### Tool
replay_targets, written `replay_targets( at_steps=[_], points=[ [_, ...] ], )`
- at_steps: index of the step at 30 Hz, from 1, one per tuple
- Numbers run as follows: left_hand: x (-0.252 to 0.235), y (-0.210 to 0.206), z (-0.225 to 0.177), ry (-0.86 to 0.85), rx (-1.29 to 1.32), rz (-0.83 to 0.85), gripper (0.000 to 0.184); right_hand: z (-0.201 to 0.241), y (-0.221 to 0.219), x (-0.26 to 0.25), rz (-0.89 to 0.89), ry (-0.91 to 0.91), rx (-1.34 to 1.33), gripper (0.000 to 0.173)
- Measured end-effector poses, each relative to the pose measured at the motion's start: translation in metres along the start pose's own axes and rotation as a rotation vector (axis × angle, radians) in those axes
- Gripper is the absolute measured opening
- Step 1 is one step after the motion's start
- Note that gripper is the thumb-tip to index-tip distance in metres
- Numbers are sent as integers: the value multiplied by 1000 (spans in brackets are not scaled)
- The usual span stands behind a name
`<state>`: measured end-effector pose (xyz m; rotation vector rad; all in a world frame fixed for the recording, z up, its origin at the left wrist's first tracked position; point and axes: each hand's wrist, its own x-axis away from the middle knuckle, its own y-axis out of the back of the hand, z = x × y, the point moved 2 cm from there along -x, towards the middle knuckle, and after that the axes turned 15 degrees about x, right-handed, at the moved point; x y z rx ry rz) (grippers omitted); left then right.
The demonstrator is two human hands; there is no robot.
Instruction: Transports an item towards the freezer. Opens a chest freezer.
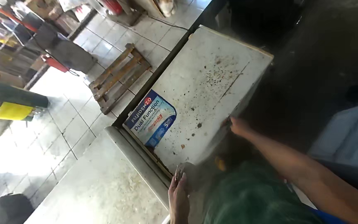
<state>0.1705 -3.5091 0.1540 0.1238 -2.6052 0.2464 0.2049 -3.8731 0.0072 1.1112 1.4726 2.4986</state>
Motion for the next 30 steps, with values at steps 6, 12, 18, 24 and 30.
replay_targets(
  at_steps=[6, 12, 18, 24, 30],
  points=[
    [24, -64, 21, -3, 40, -176, 34, -25, -11, -15, 115, 48, -262, 39],
    [66, -113, 50, 15, 147, -328, 38, -42, -8, -29, 398, 105, -772, 31],
    [92, -121, 76, 52, 199, -436, 34, -53, -10, -43, 655, 126, -995, 32],
    [84, -127, 85, 110, 152, -394, 35, -53, -20, -36, 595, 70, -1194, 21],
    [50, -126, 112, 197, 37, -148, 39, -43, -3, -38, 675, 4, -1127, 23]
  ],
)
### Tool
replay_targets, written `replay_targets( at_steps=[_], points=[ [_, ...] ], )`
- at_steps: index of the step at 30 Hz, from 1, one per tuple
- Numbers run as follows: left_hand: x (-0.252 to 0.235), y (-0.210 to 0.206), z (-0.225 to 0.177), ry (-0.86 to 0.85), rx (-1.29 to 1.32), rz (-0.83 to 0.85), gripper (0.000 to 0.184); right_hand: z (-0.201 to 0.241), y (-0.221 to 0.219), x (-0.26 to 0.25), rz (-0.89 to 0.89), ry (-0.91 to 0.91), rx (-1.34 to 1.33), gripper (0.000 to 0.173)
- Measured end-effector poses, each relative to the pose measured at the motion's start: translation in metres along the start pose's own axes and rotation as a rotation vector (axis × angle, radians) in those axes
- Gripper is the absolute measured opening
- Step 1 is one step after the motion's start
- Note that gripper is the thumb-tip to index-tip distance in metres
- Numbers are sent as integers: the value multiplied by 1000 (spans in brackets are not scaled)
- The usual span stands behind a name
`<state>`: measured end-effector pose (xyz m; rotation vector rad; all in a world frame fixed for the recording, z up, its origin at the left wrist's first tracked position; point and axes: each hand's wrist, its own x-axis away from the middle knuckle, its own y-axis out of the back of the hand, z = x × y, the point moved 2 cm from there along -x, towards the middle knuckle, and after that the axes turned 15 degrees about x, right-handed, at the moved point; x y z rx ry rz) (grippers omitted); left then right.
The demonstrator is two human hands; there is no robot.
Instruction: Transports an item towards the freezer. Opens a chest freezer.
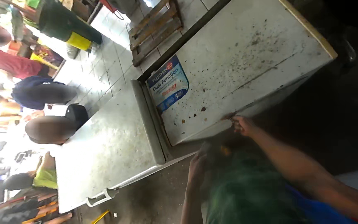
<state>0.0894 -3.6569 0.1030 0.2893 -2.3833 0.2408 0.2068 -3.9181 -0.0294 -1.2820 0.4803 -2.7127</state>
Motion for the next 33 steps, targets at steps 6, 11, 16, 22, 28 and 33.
replay_targets(
  at_steps=[6, 11, 16, 22, 28, 33],
  points=[
    [-33, -29, 14, 98, 8, 127, 36, -4, -1, -1, 27, -72, -225, 19],
    [-66, -55, 9, 71, -154, 147, 25, -16, -3, -7, 23, 4, -176, 26],
    [-108, -65, 5, 53, -224, 223, 49, 4, 13, -7, 94, -39, 108, 27],
    [-144, -64, 27, 169, 289, 95, 31, 15, 17, -5, 65, -107, 130, 26],
    [-135, -80, 16, 172, 529, -33, 33, 18, 21, -9, 39, -112, 271, 27],
    [-144, -64, 26, 144, 543, 59, 31, 14, 16, -6, 21, -107, 266, 29]
  ],
)
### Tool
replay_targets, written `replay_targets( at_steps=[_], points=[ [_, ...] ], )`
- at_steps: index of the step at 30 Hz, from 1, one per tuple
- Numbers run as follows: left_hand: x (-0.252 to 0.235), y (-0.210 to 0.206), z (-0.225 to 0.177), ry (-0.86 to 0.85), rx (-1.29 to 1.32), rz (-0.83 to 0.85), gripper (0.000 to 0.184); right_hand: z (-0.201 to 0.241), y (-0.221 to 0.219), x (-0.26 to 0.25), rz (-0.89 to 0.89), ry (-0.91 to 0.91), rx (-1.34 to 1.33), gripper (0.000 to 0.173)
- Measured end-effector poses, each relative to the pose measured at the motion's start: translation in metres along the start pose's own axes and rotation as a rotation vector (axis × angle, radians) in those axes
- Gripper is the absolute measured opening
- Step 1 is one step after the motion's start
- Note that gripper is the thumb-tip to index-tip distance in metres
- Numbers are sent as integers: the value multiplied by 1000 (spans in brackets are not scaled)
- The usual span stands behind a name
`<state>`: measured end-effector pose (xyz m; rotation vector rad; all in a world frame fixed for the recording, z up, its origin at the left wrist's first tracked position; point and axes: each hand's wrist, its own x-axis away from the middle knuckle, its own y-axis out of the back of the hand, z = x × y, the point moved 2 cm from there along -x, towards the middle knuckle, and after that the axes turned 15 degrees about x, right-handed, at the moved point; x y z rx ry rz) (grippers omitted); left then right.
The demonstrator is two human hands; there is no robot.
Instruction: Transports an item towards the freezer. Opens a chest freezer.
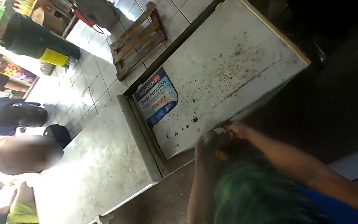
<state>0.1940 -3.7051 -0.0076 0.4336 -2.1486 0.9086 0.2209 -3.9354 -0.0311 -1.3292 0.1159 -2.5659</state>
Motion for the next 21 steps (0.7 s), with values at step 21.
replay_targets(
  at_steps=[21],
  points=[
    [8, 0, -7, 9, 38, -1, 29, -5, 15, 43, -359, 171, -669, 9]
  ],
)
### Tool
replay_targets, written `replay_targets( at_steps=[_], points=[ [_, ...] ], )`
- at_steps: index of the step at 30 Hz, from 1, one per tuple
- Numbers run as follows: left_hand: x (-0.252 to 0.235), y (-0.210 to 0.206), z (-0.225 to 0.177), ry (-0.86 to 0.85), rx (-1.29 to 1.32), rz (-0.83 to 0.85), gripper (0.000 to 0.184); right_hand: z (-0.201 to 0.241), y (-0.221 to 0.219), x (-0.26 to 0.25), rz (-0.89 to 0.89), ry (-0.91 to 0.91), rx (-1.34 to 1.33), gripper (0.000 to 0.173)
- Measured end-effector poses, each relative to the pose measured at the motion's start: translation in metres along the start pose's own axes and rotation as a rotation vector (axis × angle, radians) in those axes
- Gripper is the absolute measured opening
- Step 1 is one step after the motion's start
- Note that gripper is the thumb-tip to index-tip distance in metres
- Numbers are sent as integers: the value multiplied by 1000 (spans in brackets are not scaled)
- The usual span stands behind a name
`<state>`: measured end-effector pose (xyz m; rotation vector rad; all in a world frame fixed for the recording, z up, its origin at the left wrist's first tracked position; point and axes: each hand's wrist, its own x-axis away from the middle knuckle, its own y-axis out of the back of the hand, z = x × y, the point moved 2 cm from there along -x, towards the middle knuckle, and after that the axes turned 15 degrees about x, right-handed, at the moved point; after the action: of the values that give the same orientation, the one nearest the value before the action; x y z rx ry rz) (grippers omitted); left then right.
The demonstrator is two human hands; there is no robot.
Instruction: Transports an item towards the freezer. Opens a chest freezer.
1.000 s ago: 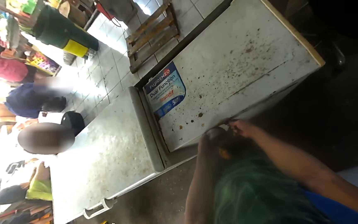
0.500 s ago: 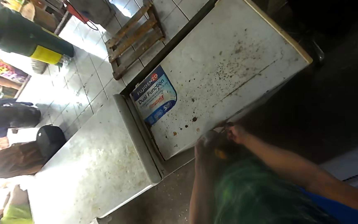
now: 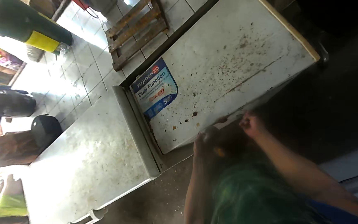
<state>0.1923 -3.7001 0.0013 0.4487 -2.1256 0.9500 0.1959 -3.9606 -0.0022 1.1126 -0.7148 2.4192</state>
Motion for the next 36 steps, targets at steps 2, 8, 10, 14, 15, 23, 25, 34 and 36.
replay_targets(
  at_steps=[2, 8, 10, 14, 15, 23, 25, 34, 36],
  points=[
    [-5, -1, 2, 1, -38, -48, 31, 1, 25, -2, 19, 56, 190, 15],
    [-9, -2, 0, 72, -475, 42, 25, -1, 50, 4, 97, 181, 907, 33],
    [-17, -5, 9, 112, -699, 170, 28, 0, 50, -3, 107, 179, 1089, 37],
    [-37, -15, 39, 213, -1133, 268, 53, -6, 43, -23, 127, 193, 1327, 40],
    [-42, -17, 46, 222, -1182, 287, 59, -7, 41, -27, 136, 176, 1370, 40],
    [-111, 2, 91, 49, -1311, 481, 47, -11, 25, -55, 185, 421, 1613, 35],
    [-97, -15, 88, 67, -1266, 474, 37, -15, 20, -59, 186, 521, 1618, 30],
    [-62, -36, 86, 148, -934, 388, 32, -28, 10, -49, 284, 460, 1984, 30],
    [-54, -45, 82, 155, -938, 355, 26, -32, 13, -51, 185, 407, 1923, 33]
  ],
)
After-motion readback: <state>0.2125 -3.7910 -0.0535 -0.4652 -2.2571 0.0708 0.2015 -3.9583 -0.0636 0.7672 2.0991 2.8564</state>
